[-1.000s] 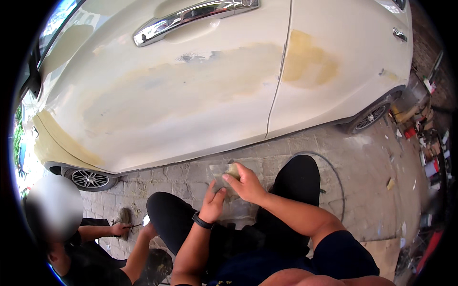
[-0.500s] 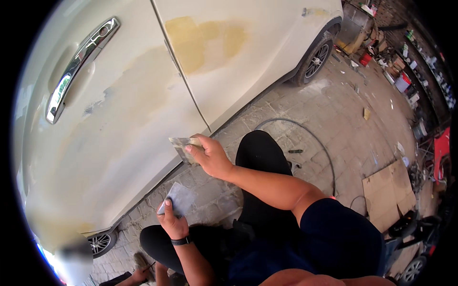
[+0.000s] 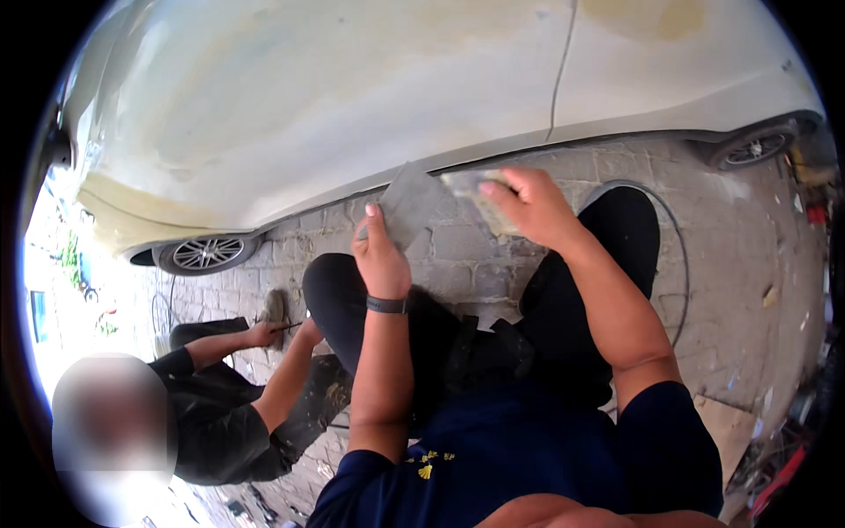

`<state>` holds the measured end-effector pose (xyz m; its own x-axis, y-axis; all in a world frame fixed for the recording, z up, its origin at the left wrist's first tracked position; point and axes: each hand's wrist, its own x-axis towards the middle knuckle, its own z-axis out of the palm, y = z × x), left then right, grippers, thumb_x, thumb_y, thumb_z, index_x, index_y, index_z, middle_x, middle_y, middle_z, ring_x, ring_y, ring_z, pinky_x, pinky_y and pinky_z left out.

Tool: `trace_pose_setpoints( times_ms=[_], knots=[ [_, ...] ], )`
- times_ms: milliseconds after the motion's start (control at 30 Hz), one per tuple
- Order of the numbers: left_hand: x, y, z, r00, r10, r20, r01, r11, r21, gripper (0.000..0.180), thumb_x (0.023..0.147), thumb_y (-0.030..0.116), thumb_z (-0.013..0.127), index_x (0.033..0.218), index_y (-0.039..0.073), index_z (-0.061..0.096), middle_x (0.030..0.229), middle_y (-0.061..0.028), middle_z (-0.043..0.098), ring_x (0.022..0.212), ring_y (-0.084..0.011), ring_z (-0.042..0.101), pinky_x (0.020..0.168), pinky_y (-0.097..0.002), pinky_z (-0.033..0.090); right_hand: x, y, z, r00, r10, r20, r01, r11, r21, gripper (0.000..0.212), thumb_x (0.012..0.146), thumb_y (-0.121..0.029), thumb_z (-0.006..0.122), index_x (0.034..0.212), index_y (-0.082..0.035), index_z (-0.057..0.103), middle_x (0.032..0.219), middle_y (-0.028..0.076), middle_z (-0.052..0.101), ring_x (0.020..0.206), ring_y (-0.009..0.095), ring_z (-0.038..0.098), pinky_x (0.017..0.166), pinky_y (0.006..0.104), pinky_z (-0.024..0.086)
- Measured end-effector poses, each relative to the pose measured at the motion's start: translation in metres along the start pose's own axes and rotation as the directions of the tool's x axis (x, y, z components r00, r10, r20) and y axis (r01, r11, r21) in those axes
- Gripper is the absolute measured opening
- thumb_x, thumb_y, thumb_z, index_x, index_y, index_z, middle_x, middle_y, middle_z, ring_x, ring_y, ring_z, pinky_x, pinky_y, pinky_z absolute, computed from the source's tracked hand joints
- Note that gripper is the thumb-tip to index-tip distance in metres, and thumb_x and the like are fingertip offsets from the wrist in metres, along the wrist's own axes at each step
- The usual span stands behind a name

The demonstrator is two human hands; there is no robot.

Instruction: The person sits on the ground and uses a sanding block to smooth the lower side panel of a white car. They repeatedly apply and remove a filler compound from the block to the car's surface, focusing on a specific area near the wheel arch.

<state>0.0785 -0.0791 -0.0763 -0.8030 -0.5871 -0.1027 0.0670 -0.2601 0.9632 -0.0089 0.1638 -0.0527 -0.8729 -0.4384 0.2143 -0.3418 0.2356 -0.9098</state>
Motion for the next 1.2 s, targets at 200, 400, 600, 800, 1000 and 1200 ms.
trace_pose_setpoints(
  times_ms=[200, 400, 600, 800, 1000, 1200],
  knots=[
    [-0.022, -0.016, 0.013, 0.983, -0.083, 0.164, 0.12, 0.965, -0.231, 0.041, 0.113, 0.034, 0.052, 0.124, -0.003, 0.066, 0.115, -0.0064, 0.07, 0.102, -0.0145, 0.062, 0.092, -0.0286, 0.047, 0.005, -0.009, 0.028, 0.896, 0.437, -0.072, -0.241, 0.617, 0.749, 0.025, 0.1, -0.018, 0.074, 0.117, 0.0, 0.069, 0.102, 0.004, 0.071, 0.088, 0.011, 0.066, 0.077, 0.0313, 0.057],
    [-0.033, -0.021, 0.017, 0.869, 0.003, 0.495, 0.096, 0.98, -0.176, 0.043, 0.103, 0.001, 0.061, 0.144, -0.008, 0.056, 0.134, -0.01, 0.066, 0.12, -0.0185, 0.061, 0.103, -0.0326, 0.047, -0.002, 0.002, 0.056, 0.923, 0.384, -0.025, -0.219, 0.578, 0.786, 0.028, 0.099, -0.019, 0.075, 0.118, 0.0, 0.068, 0.103, 0.004, 0.072, 0.091, 0.01, 0.067, 0.078, 0.0293, 0.058],
    [-0.022, -0.018, 0.013, 0.855, -0.008, 0.518, -0.087, 0.984, 0.158, 0.016, 0.098, 0.008, 0.073, 0.084, 0.002, 0.069, 0.075, -0.0013, 0.059, 0.07, -0.0102, 0.053, 0.066, -0.0268, 0.041, 0.003, -0.001, 0.03, 0.982, 0.185, -0.033, -0.145, 0.858, 0.492, 0.026, 0.096, -0.02, 0.076, 0.108, 0.002, 0.069, 0.085, 0.003, 0.068, 0.073, 0.008, 0.055, 0.063, 0.0313, 0.047],
    [-0.005, -0.024, -0.007, 0.894, -0.053, 0.445, 0.144, 0.974, -0.174, 0.008, 0.099, 0.007, 0.073, 0.091, 0.005, 0.073, 0.082, -0.0023, 0.065, 0.072, -0.0118, 0.056, 0.068, -0.0279, 0.044, -0.005, -0.013, 0.017, 0.998, -0.045, 0.049, 0.033, 0.973, 0.228, 0.031, 0.093, -0.025, 0.078, 0.095, 0.003, 0.064, 0.071, 0.013, 0.062, 0.066, 0.015, 0.053, 0.061, 0.0388, 0.045],
    [0.019, -0.009, -0.016, 0.963, -0.1, 0.249, 0.194, 0.902, -0.387, 0.041, 0.108, 0.028, 0.06, 0.137, -0.002, 0.06, 0.113, -0.0068, 0.067, 0.097, -0.0134, 0.059, 0.089, -0.0299, 0.049, -0.005, 0.0, 0.03, 0.998, -0.052, -0.034, 0.054, 0.996, 0.071, 0.039, 0.09, -0.03, 0.077, 0.083, 0.004, 0.06, 0.073, 0.025, 0.061, 0.062, 0.036, 0.053, 0.063, 0.046, 0.046],
    [-0.031, -0.008, 0.026, 0.782, 0.451, 0.431, -0.553, 0.821, 0.145, 0.066, 0.109, 0.031, 0.044, 0.161, -0.007, 0.03, 0.168, -0.0242, 0.033, 0.156, -0.0387, 0.031, 0.127, -0.0508, 0.024, -0.013, 0.009, 0.067, 0.983, 0.175, -0.054, -0.175, 0.985, 0.015, 0.033, 0.09, -0.028, 0.072, 0.089, 0.005, 0.069, 0.086, 0.029, 0.069, 0.082, 0.045, 0.068, 0.071, 0.0486, 0.052]
  ],
)
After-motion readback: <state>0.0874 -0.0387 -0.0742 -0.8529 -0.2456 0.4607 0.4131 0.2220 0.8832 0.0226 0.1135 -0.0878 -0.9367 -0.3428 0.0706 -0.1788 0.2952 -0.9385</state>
